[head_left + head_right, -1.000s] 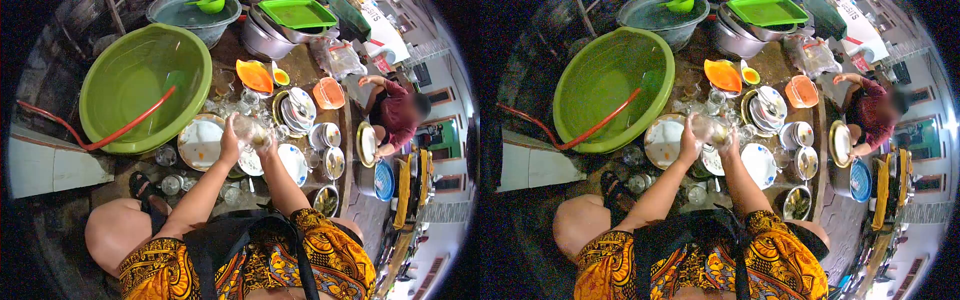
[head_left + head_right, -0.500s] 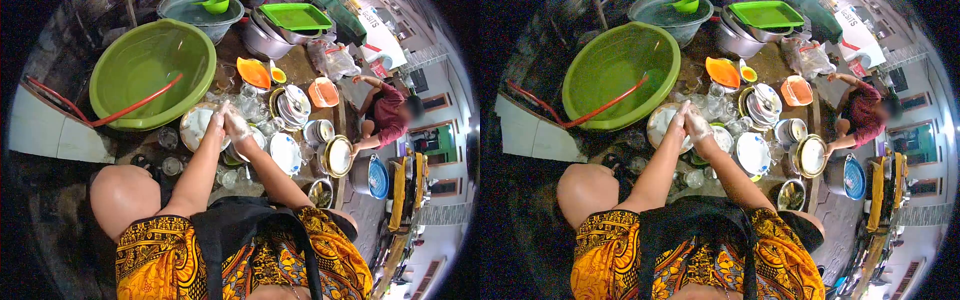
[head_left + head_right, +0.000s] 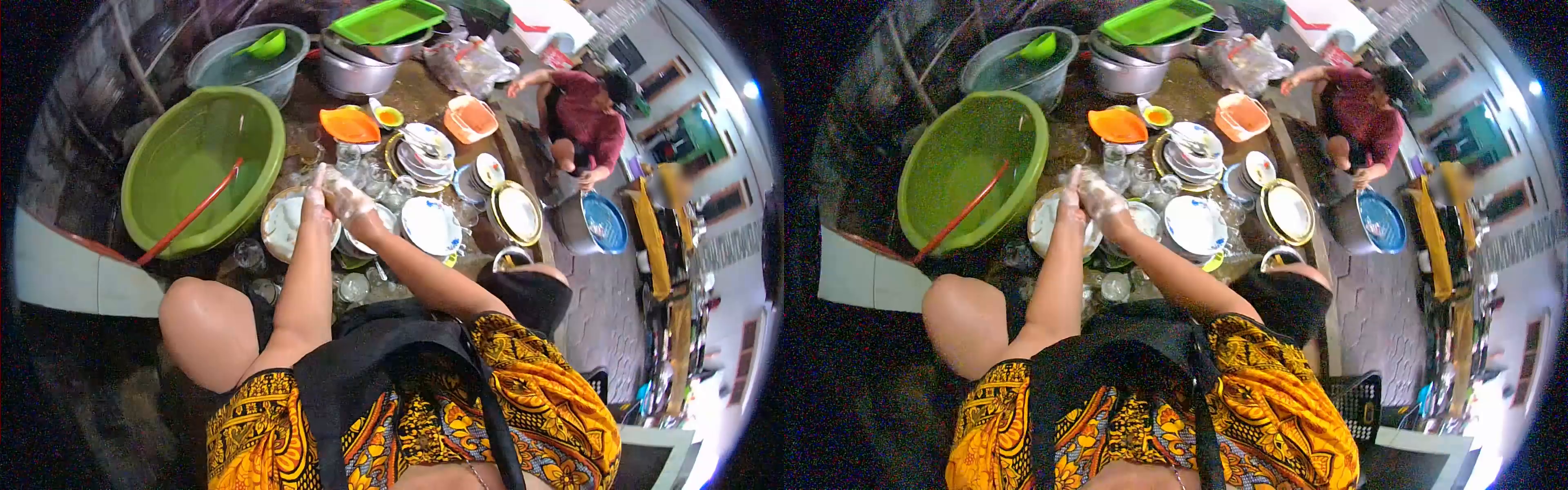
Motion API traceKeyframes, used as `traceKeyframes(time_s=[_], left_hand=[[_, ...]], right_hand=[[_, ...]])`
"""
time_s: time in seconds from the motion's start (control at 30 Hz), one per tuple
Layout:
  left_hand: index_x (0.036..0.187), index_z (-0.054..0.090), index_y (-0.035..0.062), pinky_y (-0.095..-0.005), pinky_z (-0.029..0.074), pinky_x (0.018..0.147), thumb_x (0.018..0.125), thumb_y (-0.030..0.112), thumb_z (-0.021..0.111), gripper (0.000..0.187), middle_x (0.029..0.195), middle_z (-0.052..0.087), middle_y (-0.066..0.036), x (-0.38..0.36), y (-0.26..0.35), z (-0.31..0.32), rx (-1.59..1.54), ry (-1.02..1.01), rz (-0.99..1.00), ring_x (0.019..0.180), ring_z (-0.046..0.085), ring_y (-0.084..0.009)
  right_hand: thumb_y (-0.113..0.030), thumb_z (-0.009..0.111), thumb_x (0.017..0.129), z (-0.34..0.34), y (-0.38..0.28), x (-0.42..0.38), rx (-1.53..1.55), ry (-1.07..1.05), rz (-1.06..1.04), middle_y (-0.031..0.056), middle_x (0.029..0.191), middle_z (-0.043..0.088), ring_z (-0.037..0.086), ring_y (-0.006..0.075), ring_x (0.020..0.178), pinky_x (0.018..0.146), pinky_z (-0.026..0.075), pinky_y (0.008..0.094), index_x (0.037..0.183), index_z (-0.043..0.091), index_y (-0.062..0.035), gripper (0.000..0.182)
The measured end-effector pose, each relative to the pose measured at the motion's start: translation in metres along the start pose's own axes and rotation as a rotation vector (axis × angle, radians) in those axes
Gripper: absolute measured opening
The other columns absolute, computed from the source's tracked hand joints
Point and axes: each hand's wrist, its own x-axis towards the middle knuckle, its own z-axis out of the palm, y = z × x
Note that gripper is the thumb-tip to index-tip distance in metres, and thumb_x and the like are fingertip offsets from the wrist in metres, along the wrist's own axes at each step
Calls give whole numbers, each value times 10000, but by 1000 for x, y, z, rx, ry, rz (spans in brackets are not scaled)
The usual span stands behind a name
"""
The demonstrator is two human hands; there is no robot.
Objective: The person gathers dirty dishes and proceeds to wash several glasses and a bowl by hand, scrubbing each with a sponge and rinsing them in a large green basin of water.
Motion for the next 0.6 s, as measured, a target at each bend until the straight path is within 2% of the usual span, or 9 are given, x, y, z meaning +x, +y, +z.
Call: traceKeyframes(time_s=[0.07,0.13,0.17,0.23,0.27,0.4,0.43,0.5,0.6], left_hand=[[896,572,101,-375,508,663,757,407,621,339,840,610,-59,-22,-2,15,0,-32,53,748,595,-218],[923,565,97,-378,508,678,762,417,612,362,874,607,-66,-29,-1,10,15,-62,77,780,594,-223],[948,558,90,-383,505,694,765,422,607,382,901,603,-74,-31,2,8,57,-67,58,808,590,-232],[972,551,82,-388,501,711,768,427,601,404,928,599,-83,-37,4,22,121,-84,33,836,586,-240],[976,550,78,-392,500,713,768,425,602,408,931,599,-85,-48,7,36,159,9,53,830,587,-244],[943,566,62,-393,494,725,768,404,608,386,931,603,-78,-47,8,49,199,90,121,815,588,-235],[934,569,63,-387,493,729,770,395,609,372,926,604,-74,-50,7,54,182,83,165,815,587,-226],[927,570,88,-350,488,747,794,373,578,315,897,605,-50,-60,11,62,195,71,264,816,581,-198],[952,563,120,-384,492,756,812,442,499,357,914,606,-40,-48,20,39,185,29,177,840,583,-217]], right_hand=[[-54,473,808,0,-8,5,272,154,-51,183,1059,527,503,303,979,854,390,327,1102,505,-26,297],[-52,496,801,-5,-21,7,907,59,161,166,1048,552,524,287,963,848,399,317,1084,527,-26,285],[-52,496,801,-13,-37,5,918,80,149,166,1048,552,524,287,963,848,399,317,1084,527,-26,285],[-67,499,771,-36,-64,2,-158,-8,-435,159,1055,529,495,285,1019,863,401,315,1037,508,11,278],[-65,520,794,-47,-68,3,-334,-200,-339,132,1119,537,519,269,998,878,392,311,1136,489,-28,345],[-76,502,758,-40,-48,5,-153,42,-547,180,1013,529,496,329,975,863,386,356,1056,494,-26,303],[-115,482,793,-49,-69,0,-137,-30,-309,175,1077,527,504,313,995,877,386,348,1111,493,-58,323],[-169,480,817,-24,-28,11,-134,98,-310,147,1152,516,507,272,1030,895,387,326,1168,479,-82,362],[-138,526,781,-37,-54,10,-190,-52,-286,117,1213,491,468,229,1115,938,358,311,1166,498,-71,393]])
